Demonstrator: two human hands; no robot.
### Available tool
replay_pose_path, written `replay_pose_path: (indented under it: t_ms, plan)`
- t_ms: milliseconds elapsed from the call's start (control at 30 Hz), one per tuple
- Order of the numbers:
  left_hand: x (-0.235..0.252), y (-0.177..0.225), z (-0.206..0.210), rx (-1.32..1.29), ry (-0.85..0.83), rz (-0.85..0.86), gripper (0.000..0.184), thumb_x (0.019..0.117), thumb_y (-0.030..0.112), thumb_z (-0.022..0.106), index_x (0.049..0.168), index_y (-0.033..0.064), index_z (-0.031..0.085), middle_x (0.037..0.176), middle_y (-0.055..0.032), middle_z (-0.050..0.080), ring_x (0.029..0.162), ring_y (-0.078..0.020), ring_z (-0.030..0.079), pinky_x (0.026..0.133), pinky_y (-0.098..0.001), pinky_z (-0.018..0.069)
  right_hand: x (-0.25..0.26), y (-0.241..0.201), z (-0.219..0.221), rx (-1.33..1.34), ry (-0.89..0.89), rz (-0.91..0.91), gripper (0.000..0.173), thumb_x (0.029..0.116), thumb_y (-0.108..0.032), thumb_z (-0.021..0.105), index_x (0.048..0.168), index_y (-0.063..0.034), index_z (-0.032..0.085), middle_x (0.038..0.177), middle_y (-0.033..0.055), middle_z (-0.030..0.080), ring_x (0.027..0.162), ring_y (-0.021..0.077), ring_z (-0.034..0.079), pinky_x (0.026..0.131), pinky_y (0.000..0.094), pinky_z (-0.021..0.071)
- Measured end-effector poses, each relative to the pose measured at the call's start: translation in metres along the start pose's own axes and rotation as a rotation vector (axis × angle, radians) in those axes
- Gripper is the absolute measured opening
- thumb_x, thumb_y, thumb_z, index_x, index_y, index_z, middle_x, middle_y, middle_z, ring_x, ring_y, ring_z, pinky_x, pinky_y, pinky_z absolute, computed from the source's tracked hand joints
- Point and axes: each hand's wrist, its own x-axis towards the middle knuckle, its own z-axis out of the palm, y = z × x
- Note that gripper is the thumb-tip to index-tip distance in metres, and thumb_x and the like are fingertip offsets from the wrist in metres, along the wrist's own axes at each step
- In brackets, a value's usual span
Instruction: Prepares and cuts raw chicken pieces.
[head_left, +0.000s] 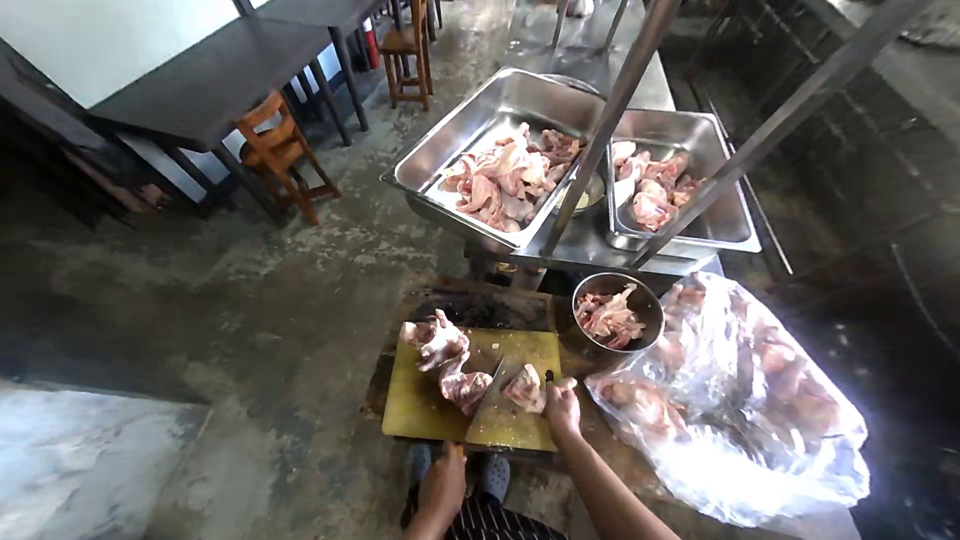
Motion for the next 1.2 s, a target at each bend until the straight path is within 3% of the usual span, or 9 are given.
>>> replay_pose_path:
  t_ms: [133,300,400,533,833,967,1100,1167,1200]
  plan:
    - [-0.023,-0.010,-0.003,0.022,-0.038,-0.051,0.051,0.1092,0.042,0.045,0.150,0.0103,0.043,0.116,-0.0182,0.072,0.107,-0.0365,0.072,0.092,-0.0568,0.0584,0.012,0.013,0.007,0.003,-0.129,-0.099,0.036,0.1074,-0.035,0.052,0.116,-0.0027,0.065,0.091,0.0167,0.069,0.079,0.0297,0.068,0.074,0.0524,0.0570]
    - [-0.041,0.037,-0.028,0.040,0.111,0.113,0.054,0.1094,0.040,0.045,0.153,0.0083,0.046,0.117,-0.0173,0.073,0.106,-0.0336,0.073,0.094,-0.0525,0.0581,-0.006,-0.002,0.014,-0.205,-0.121,-0.099,0.044,0.1076,-0.042,0.051,0.118,-0.0027,0.067,0.099,0.0200,0.071,0.095,0.0363,0.070,0.087,0.0578,0.0547]
    - [-0.030,0.071,-0.025,0.013,0.196,0.218,0.051,0.1095,0.038,0.046,0.149,0.0052,0.050,0.120,-0.0168,0.072,0.104,-0.0306,0.074,0.092,-0.0482,0.0595,-0.009,-0.001,0.018,-0.255,-0.077,-0.097,0.045,0.1081,-0.042,0.049,0.122,-0.0025,0.065,0.101,0.0214,0.071,0.097,0.0381,0.070,0.088,0.0582,0.0551]
    - [0.013,0.083,0.001,0.008,0.111,0.180,0.051,0.1103,0.033,0.043,0.152,0.0039,0.044,0.127,-0.0180,0.069,0.114,-0.0311,0.070,0.097,-0.0476,0.0578,-0.016,-0.005,0.023,-0.259,-0.043,-0.041,0.044,0.1083,-0.040,0.049,0.125,-0.0022,0.064,0.106,0.0227,0.071,0.101,0.0389,0.070,0.090,0.0582,0.0544]
    - [0.027,0.088,-0.002,0.070,0.090,0.137,0.045,0.1097,0.031,0.043,0.147,0.0065,0.047,0.115,-0.0164,0.072,0.106,-0.0316,0.073,0.090,-0.0503,0.0601,-0.019,-0.005,0.031,-0.252,0.056,-0.032,0.040,0.1086,-0.034,0.048,0.120,-0.0005,0.065,0.108,0.0227,0.071,0.103,0.0384,0.070,0.090,0.0572,0.0549]
    - [-0.008,0.118,-0.034,-0.010,0.390,0.337,0.042,0.1061,0.029,0.055,0.134,-0.0024,0.060,0.109,-0.0188,0.073,0.098,-0.0304,0.074,0.088,-0.0458,0.0611,-0.016,-0.001,0.035,-0.211,0.082,-0.056,0.037,0.1088,-0.029,0.047,0.124,0.0007,0.063,0.109,0.0254,0.070,0.103,0.0420,0.070,0.089,0.0598,0.0551]
    - [-0.029,0.139,-0.055,-0.217,0.855,0.665,0.036,0.0980,0.025,0.066,0.119,-0.0044,0.061,0.089,-0.0122,0.072,0.074,-0.0191,0.072,0.069,-0.0346,0.0636,-0.012,0.004,0.035,-0.142,0.099,-0.068,0.035,0.1084,-0.029,0.048,0.123,-0.0008,0.063,0.106,0.0234,0.070,0.099,0.0404,0.069,0.086,0.0604,0.0548]
    - [-0.009,0.123,-0.029,-0.161,0.726,0.532,0.036,0.1004,0.026,0.063,0.120,-0.0048,0.061,0.091,-0.0142,0.072,0.077,-0.0218,0.073,0.072,-0.0371,0.0637,-0.009,0.004,0.037,-0.146,0.107,-0.053,0.035,0.1082,-0.029,0.049,0.122,-0.0004,0.063,0.107,0.0234,0.070,0.100,0.0398,0.069,0.087,0.0598,0.0553]
    - [0.004,0.109,-0.010,-0.083,0.500,0.357,0.039,0.1045,0.027,0.057,0.130,-0.0034,0.059,0.100,-0.0170,0.073,0.088,-0.0272,0.075,0.081,-0.0433,0.0627,-0.012,0.005,0.037,-0.151,0.098,-0.044,0.034,0.1082,-0.029,0.049,0.122,-0.0004,0.064,0.108,0.0238,0.070,0.101,0.0402,0.069,0.087,0.0602,0.0554]
